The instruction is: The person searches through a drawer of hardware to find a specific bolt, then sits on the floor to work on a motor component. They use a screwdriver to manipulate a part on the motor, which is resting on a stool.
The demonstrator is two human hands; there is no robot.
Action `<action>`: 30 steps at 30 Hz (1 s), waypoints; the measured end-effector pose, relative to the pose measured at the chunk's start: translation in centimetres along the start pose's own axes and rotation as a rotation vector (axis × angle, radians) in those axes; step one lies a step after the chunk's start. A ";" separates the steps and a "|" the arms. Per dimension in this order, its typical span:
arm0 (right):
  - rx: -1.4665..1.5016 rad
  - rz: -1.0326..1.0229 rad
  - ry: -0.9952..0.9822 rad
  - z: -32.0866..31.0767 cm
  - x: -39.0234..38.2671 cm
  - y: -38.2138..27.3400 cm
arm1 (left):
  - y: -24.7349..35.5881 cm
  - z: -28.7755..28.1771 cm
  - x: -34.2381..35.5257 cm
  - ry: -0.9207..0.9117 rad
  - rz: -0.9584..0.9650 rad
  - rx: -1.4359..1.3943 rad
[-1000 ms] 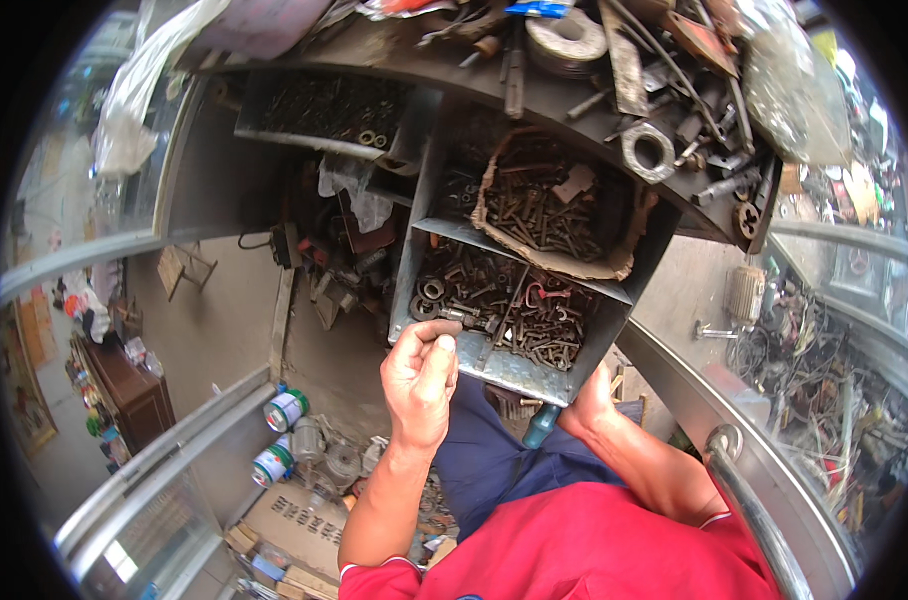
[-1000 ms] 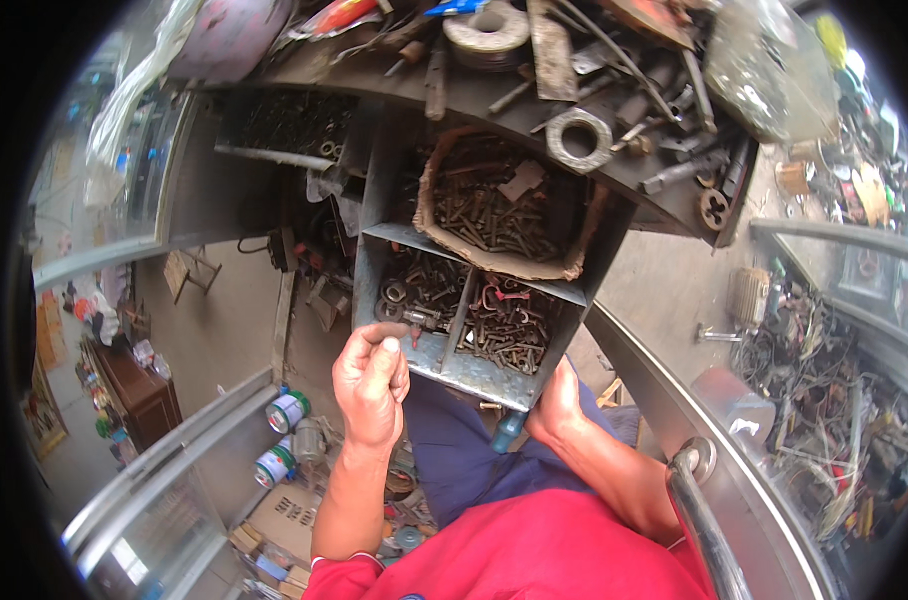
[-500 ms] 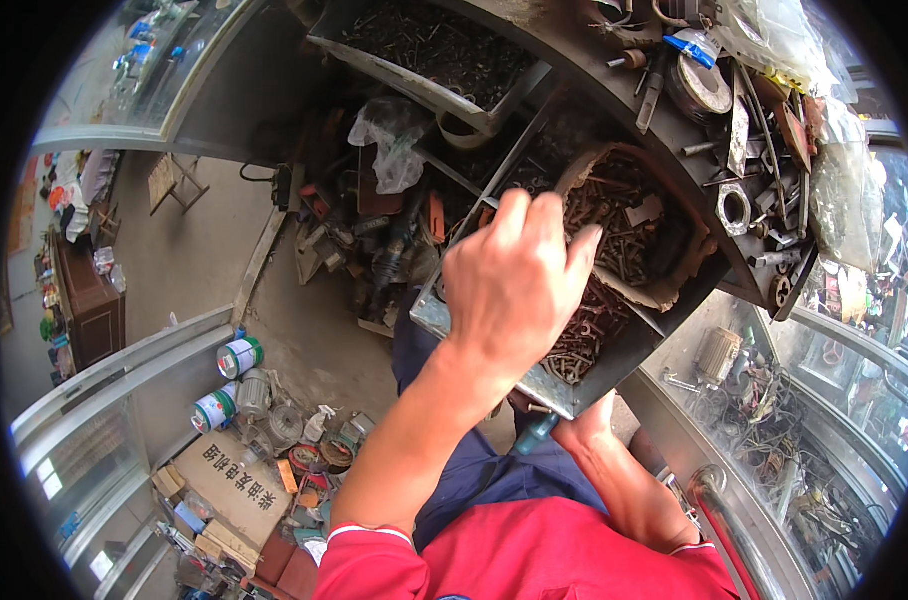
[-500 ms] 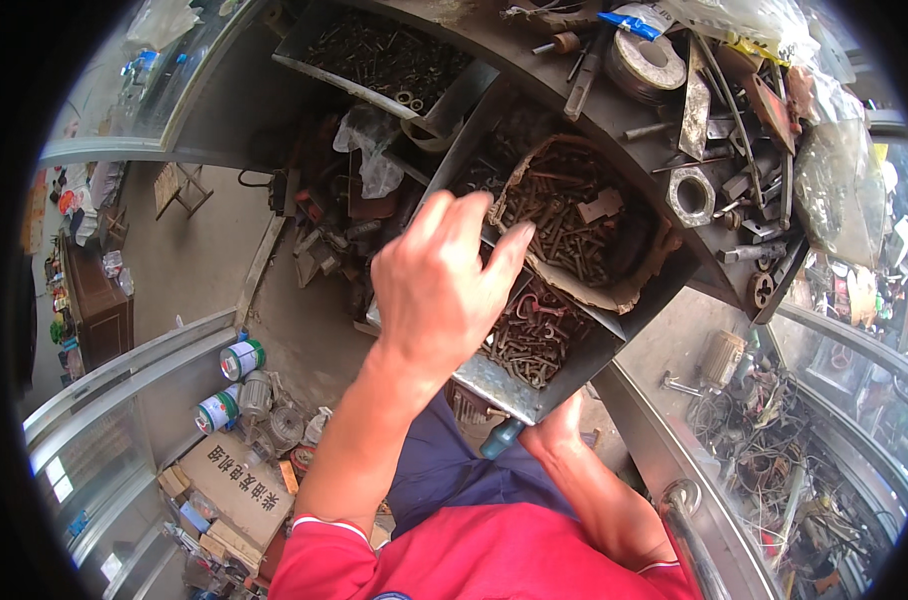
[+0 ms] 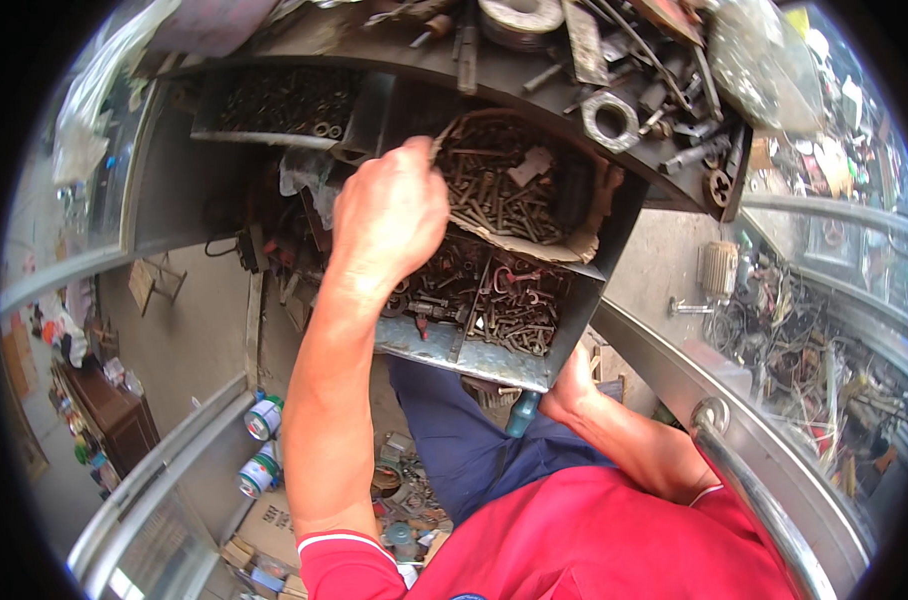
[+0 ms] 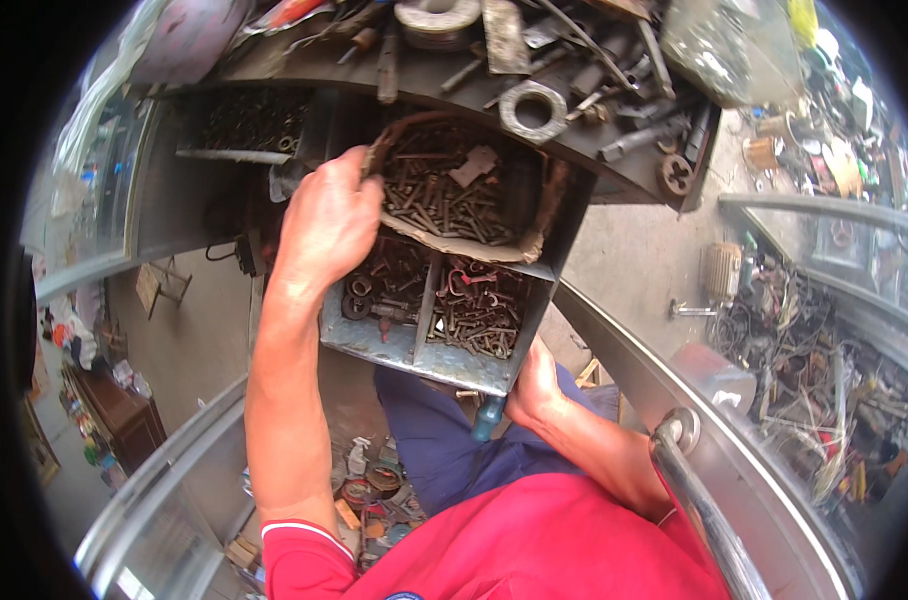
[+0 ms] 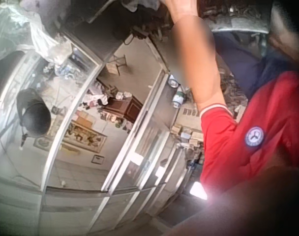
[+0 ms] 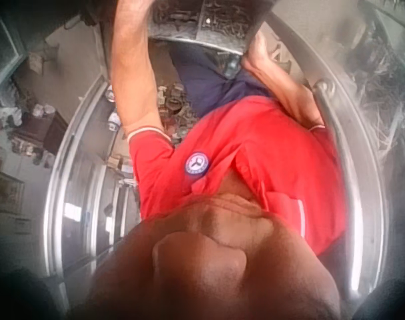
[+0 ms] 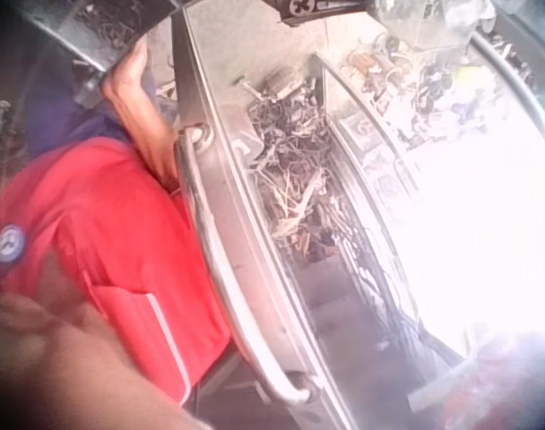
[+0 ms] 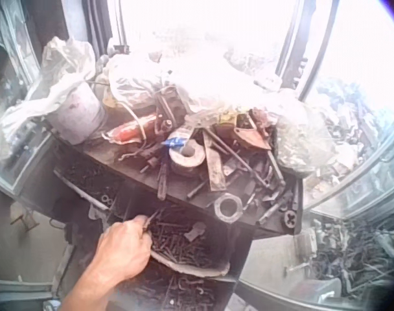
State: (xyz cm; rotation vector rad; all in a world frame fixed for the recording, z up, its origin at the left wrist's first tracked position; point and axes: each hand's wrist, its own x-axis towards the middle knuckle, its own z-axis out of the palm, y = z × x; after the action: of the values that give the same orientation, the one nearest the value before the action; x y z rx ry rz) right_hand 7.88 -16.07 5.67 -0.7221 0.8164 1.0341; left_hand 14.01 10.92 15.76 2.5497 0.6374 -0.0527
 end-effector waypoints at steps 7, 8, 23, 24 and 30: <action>0.014 0.033 -0.038 0.5 -0.3 -0.4 | -0.1 -1.3 0.4 -0.053 -0.069 -0.284; 0.027 0.006 -0.023 0.1 -0.1 0.0 | -0.2 -1.2 0.3 -0.054 -0.071 -0.330; 0.038 0.064 -0.026 0.7 -0.3 -0.1 | 2.0 0.7 -1.1 -0.110 0.058 -0.262; 0.020 0.053 -0.030 0.3 -0.2 -0.2 | 3.8 0.3 -1.9 -0.145 0.022 -0.159; -0.036 -0.012 -0.036 1.1 -1.0 0.1 | 4.5 3.0 -11.4 0.365 0.255 -0.496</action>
State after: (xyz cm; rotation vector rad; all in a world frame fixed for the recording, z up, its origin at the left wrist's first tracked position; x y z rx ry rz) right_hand 7.77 -15.53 7.06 -0.7361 0.7630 1.0502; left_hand 6.14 1.09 17.05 2.1415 0.3860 0.5959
